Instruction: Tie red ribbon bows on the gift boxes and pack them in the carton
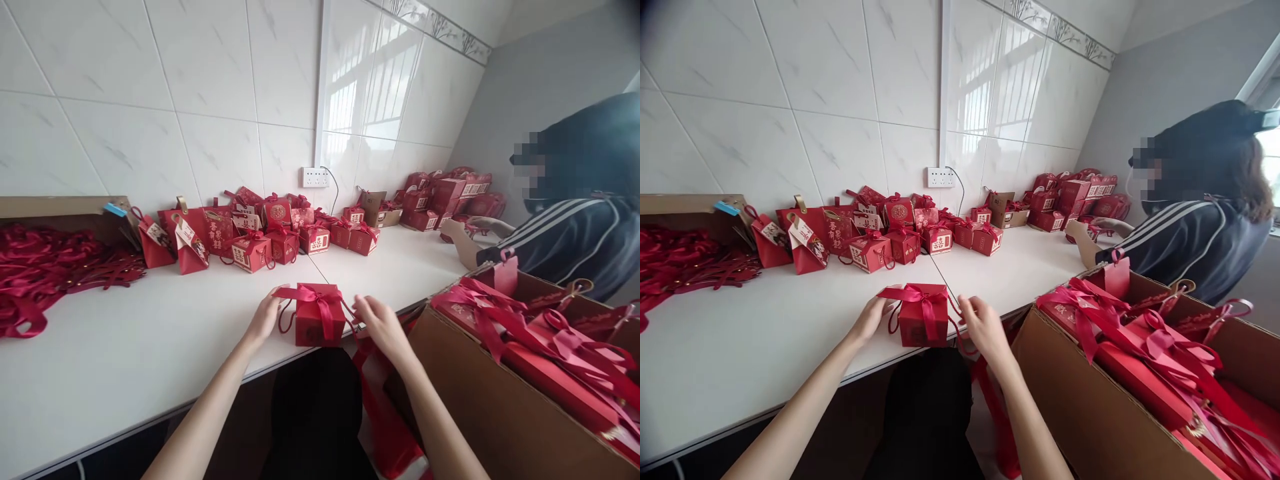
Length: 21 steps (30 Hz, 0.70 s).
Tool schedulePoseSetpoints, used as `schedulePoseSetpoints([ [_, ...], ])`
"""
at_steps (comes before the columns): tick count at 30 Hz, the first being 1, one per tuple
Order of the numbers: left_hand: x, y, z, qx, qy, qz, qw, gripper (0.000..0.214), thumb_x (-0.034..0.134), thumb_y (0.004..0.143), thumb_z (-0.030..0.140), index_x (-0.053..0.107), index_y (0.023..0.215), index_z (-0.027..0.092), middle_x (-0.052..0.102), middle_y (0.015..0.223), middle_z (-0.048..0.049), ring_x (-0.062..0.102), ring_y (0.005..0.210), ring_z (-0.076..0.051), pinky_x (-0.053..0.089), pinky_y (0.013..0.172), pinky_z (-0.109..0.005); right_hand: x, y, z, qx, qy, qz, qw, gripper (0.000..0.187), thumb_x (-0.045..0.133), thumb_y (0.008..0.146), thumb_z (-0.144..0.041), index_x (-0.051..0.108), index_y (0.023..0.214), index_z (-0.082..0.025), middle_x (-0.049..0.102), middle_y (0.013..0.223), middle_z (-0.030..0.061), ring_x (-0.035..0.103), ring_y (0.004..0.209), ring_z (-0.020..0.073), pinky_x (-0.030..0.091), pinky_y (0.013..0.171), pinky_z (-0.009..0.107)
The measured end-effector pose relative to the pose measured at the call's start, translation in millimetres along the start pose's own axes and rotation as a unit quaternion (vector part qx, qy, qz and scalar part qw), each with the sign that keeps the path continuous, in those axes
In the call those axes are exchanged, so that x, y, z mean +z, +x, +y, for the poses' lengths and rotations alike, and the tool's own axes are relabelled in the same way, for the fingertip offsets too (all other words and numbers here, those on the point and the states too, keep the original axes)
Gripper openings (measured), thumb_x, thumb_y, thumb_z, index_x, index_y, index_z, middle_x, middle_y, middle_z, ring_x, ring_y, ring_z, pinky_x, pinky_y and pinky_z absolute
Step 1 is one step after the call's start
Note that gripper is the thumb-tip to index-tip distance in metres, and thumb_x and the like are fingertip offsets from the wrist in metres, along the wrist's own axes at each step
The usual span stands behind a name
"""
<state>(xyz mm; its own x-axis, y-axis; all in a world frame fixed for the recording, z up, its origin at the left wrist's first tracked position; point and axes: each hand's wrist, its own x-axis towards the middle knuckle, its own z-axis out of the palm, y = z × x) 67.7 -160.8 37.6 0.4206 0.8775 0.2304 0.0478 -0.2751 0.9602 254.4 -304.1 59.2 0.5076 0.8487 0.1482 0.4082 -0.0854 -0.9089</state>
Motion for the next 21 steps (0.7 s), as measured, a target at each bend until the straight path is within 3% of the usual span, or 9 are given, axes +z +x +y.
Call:
schedulePoseSetpoints([
  [3, -9.2, -13.2, 8.5, 0.011, 0.030, 0.030, 0.999, 0.045, 0.049, 0.075, 0.054, 0.059, 0.103, 0.020, 0.062, 0.118, -0.0094, 0.055, 0.112, -0.027, 0.043, 0.093, -0.039, -12.0, -10.5, -2.8, -0.115, -0.062, 0.139, 0.982, 0.040, 0.043, 0.087, -0.057, 0.057, 0.080, -0.020, 0.065, 0.087, 0.0083, 0.068, 0.082, 0.0235, 0.056, 0.070, 0.036],
  [5, -6.5, -20.1, 19.3, 0.033, 0.066, 0.038, 0.997, 0.042, 0.053, 0.075, 0.051, 0.059, 0.103, 0.020, 0.063, 0.113, -0.0083, 0.059, 0.102, -0.025, 0.045, 0.087, -0.036, -6.2, -14.5, -8.5, -0.209, -0.100, 0.119, 0.965, 0.034, 0.053, 0.084, -0.053, 0.058, 0.095, -0.021, 0.061, 0.106, 0.0108, 0.063, 0.101, 0.0264, 0.053, 0.087, 0.043],
  [7, 0.7, -21.9, 30.2, 0.050, 0.093, 0.040, 0.994, 0.041, 0.056, 0.076, 0.050, 0.058, 0.103, 0.020, 0.066, 0.099, -0.0064, 0.061, 0.086, -0.021, 0.046, 0.079, -0.034, 8.2, -12.6, -11.9, -0.261, -0.135, 0.037, 0.955, 0.051, 0.068, 0.076, -0.048, 0.051, 0.116, -0.022, 0.050, 0.128, 0.0140, 0.051, 0.122, 0.0305, 0.048, 0.098, 0.048],
  [9, 7.8, -20.6, 38.5, 0.054, 0.102, 0.042, 0.992, 0.039, 0.056, 0.079, 0.051, 0.056, 0.102, 0.019, 0.064, 0.079, -0.0023, 0.059, 0.074, -0.018, 0.045, 0.074, -0.032, 23.5, -6.8, -10.3, -0.254, -0.157, -0.032, 0.954, 0.072, 0.076, 0.070, -0.040, 0.039, 0.130, -0.023, 0.040, 0.139, 0.0152, 0.040, 0.133, 0.0315, 0.045, 0.103, 0.049],
  [11, 11.7, -20.2, 43.7, 0.065, 0.118, 0.028, 0.990, 0.035, 0.052, 0.083, 0.051, 0.057, 0.098, 0.019, 0.062, 0.072, -0.0006, 0.058, 0.071, -0.018, 0.044, 0.072, -0.031, 33.3, -0.8, -4.5, -0.234, -0.153, -0.055, 0.959, 0.073, 0.073, 0.073, -0.031, 0.033, 0.133, -0.024, 0.040, 0.138, 0.0144, 0.037, 0.136, 0.0293, 0.042, 0.106, 0.049],
  [14, 13.2, -25.9, 46.6, 0.122, 0.183, -0.018, 0.975, 0.033, 0.051, 0.085, 0.051, 0.062, 0.093, 0.020, 0.064, 0.081, -0.0023, 0.059, 0.080, -0.019, 0.045, 0.075, -0.032, 35.5, 4.3, 4.9, -0.229, -0.129, -0.060, 0.963, 0.066, 0.068, 0.078, -0.028, 0.031, 0.133, -0.025, 0.042, 0.136, 0.0134, 0.035, 0.137, 0.0281, 0.040, 0.108, 0.049],
  [18, 17.5, -39.6, 44.8, 0.233, 0.295, -0.018, 0.926, 0.047, 0.064, 0.079, 0.044, 0.053, 0.117, 0.018, 0.063, 0.086, -0.0023, 0.058, 0.080, -0.019, 0.048, 0.079, -0.035, 30.4, 6.1, 9.7, -0.255, -0.115, -0.070, 0.958, 0.068, 0.068, 0.078, -0.026, 0.029, 0.134, -0.024, 0.042, 0.135, 0.0152, 0.038, 0.135, 0.0296, 0.043, 0.106, 0.048],
  [21, 22.3, -45.5, 40.7, 0.304, 0.362, -0.009, 0.881, 0.036, 0.062, 0.082, 0.028, 0.053, 0.116, 0.019, 0.061, 0.089, -0.0037, 0.057, 0.082, -0.019, 0.048, 0.080, -0.037, 29.6, 7.5, 10.5, -0.263, -0.119, -0.067, 0.955, 0.069, 0.067, 0.079, -0.025, 0.027, 0.136, -0.024, 0.042, 0.134, 0.0161, 0.040, 0.133, 0.0300, 0.046, 0.103, 0.048],
])
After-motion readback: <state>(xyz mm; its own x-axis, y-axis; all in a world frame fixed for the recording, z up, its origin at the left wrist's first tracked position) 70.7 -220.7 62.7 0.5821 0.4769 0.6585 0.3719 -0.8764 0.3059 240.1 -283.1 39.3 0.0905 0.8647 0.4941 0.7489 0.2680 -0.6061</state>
